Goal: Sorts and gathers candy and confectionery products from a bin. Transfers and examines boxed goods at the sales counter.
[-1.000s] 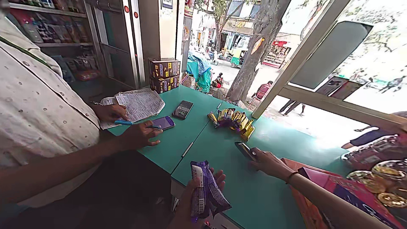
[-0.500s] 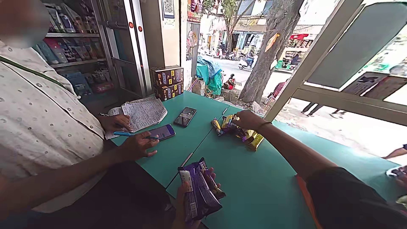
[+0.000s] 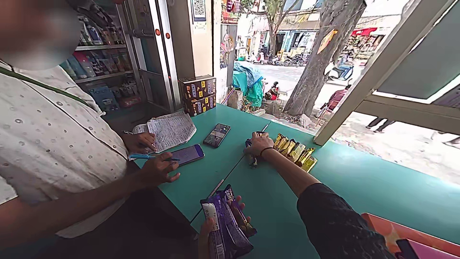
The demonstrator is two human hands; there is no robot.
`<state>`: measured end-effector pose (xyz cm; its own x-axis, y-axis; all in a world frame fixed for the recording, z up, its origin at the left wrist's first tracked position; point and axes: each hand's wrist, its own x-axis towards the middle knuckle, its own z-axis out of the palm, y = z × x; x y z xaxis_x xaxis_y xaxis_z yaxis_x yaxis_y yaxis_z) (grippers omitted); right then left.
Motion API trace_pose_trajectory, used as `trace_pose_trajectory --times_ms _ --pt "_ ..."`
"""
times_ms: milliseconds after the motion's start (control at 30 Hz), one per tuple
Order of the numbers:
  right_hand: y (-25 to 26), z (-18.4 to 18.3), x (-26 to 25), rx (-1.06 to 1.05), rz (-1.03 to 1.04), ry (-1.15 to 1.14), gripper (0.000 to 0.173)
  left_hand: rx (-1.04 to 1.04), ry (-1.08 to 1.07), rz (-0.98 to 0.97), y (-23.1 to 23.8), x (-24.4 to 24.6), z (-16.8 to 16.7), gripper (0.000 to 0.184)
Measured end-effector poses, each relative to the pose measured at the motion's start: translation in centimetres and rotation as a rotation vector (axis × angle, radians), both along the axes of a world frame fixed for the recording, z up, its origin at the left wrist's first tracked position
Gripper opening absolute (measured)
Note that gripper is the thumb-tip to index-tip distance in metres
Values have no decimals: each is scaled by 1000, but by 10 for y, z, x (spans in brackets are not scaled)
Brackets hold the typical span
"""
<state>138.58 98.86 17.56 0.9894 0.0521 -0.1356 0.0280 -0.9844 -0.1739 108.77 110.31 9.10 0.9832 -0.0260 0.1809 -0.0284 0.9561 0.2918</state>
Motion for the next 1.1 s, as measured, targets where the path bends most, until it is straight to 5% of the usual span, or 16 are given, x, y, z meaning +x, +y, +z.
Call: trace_pose_trajectory --times_ms 500,633,767,867,967,1100 --pt "-47 27 -103 159 324 291 95 -40 -53 -107 3 8 -11 59" --pt "-70 34 -109 698 278 373 81 -51 -72 -113 3 11 -13 59" --pt "-76 45 -125 1399 244 597 43 -82 -289 -181 6 -5 -4 68" --pt "-48 54 -140 1588 531 835 52 -63 -400 -43 22 -52 5 64" --pt "4 58 -175 1523 678 1107 56 0 -509 150 61 -110 -12 75" --pt "82 10 -224 1368 951 1507 31 272 -374 707 81 -239 -7 77"
